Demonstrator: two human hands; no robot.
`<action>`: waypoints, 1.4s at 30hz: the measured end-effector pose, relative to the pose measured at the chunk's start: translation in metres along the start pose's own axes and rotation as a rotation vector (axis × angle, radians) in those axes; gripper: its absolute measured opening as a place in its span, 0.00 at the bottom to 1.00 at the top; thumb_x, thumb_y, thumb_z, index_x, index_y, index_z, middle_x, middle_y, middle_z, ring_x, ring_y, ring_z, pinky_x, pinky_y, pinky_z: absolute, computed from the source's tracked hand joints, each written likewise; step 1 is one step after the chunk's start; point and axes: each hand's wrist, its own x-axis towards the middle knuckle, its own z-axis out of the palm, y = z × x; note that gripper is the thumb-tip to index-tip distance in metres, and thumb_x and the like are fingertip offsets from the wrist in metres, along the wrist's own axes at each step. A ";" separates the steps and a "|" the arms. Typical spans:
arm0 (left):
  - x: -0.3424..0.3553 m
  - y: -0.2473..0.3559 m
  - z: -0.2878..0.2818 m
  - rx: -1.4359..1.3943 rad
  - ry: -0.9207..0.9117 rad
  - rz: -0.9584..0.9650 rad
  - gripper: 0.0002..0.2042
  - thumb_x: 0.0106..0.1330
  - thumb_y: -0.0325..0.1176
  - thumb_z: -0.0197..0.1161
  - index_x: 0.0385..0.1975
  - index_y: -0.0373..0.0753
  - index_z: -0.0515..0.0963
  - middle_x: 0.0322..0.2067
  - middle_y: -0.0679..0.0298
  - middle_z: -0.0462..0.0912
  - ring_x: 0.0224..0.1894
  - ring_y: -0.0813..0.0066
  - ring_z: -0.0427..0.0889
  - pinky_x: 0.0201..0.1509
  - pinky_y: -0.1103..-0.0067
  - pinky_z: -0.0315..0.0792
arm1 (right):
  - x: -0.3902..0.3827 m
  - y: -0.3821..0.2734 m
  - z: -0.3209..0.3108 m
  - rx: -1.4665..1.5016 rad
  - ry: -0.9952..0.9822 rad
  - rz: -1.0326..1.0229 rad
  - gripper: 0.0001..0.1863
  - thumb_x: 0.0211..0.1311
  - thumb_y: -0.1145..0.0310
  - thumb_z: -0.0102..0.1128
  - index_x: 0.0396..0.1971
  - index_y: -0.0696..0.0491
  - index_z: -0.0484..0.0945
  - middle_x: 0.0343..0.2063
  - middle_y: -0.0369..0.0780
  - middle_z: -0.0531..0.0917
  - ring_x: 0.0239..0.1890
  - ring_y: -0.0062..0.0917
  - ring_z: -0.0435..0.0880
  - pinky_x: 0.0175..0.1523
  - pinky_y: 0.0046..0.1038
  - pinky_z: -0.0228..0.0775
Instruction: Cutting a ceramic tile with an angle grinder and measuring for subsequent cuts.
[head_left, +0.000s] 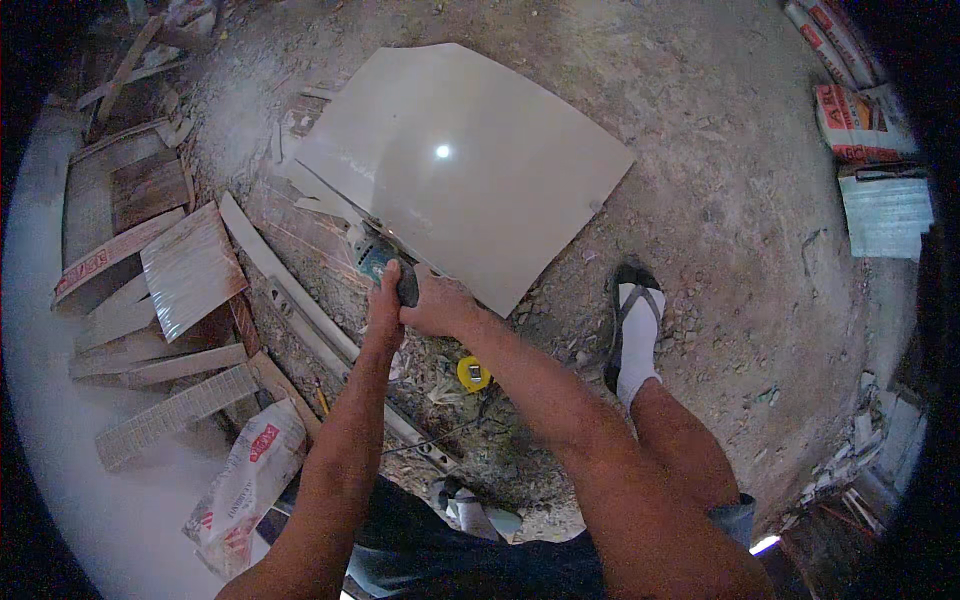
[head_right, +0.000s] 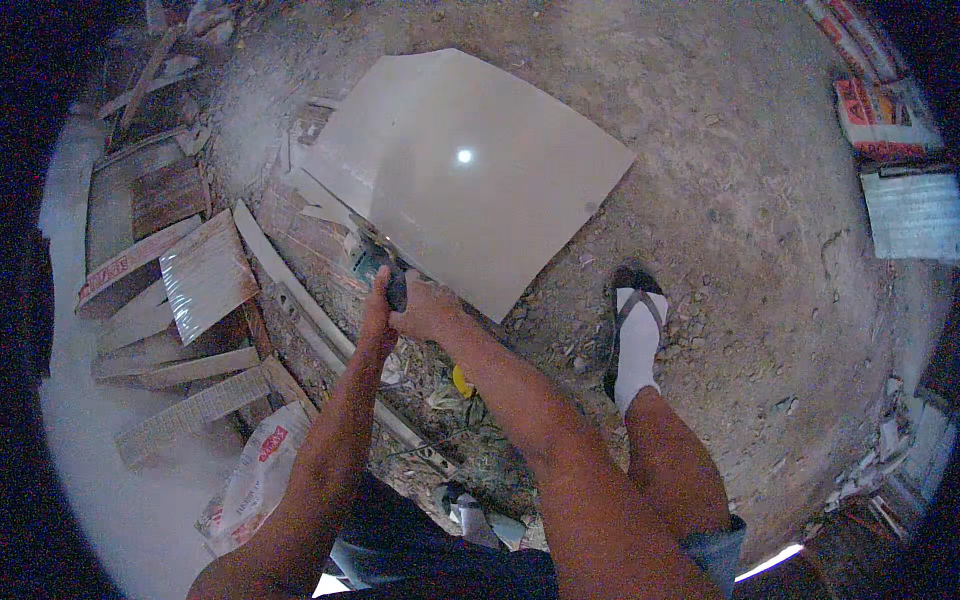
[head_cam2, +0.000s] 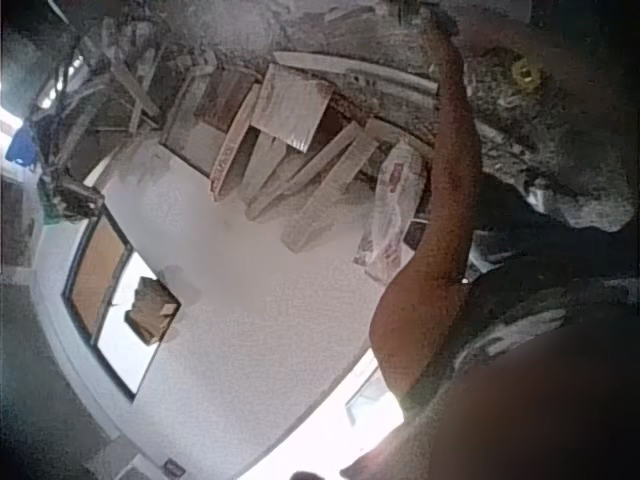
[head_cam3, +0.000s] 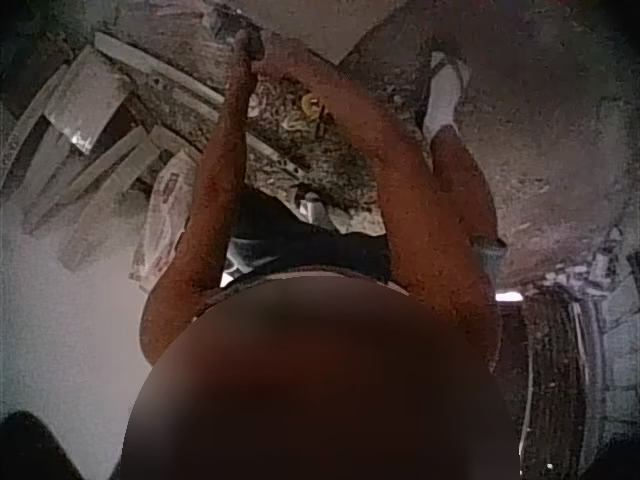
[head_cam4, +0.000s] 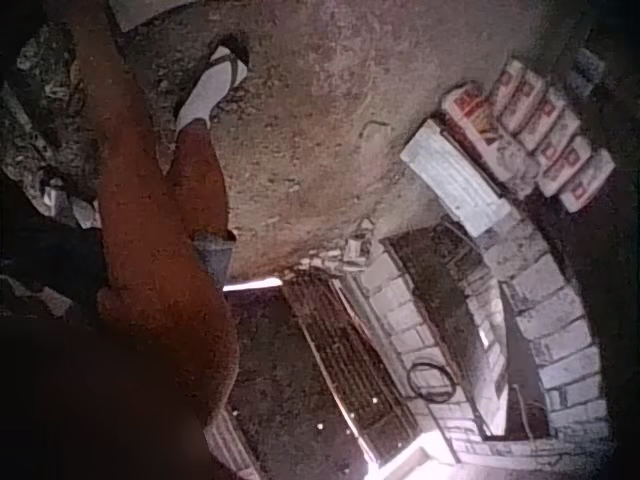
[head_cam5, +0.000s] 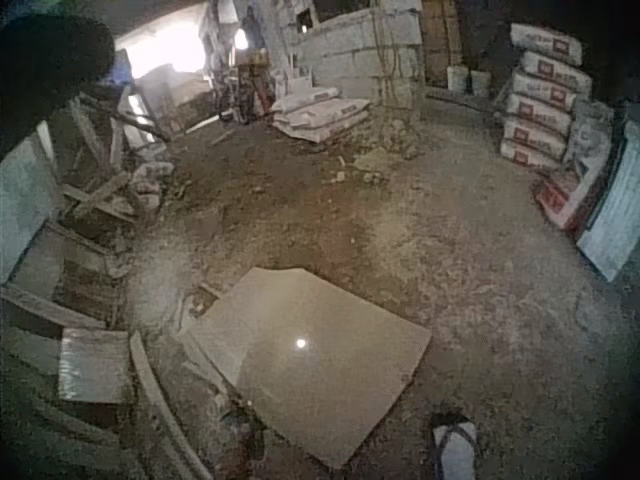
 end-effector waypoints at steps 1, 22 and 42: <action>-0.002 0.001 0.001 0.020 -0.002 -0.014 0.30 0.63 0.57 0.64 0.51 0.34 0.73 0.40 0.63 0.79 0.41 0.71 0.79 0.48 0.73 0.73 | 0.000 0.001 0.001 -0.001 0.001 -0.001 0.37 0.46 0.49 0.63 0.52 0.59 0.67 0.41 0.59 0.82 0.48 0.52 0.81 0.54 0.47 0.73; -0.012 0.003 0.006 0.056 0.021 -0.012 0.20 0.70 0.51 0.57 0.46 0.39 0.78 0.38 0.64 0.84 0.38 0.73 0.82 0.47 0.75 0.76 | -0.004 0.004 0.003 0.048 -0.006 -0.002 0.37 0.45 0.49 0.64 0.51 0.59 0.68 0.41 0.58 0.82 0.46 0.53 0.82 0.53 0.48 0.74; -0.021 0.003 0.027 0.024 0.025 0.001 0.23 0.67 0.56 0.60 0.39 0.38 0.77 0.33 0.68 0.79 0.33 0.76 0.77 0.41 0.76 0.73 | -0.003 0.015 0.008 0.035 0.041 -0.008 0.34 0.46 0.50 0.63 0.50 0.58 0.68 0.39 0.57 0.83 0.45 0.52 0.83 0.53 0.47 0.73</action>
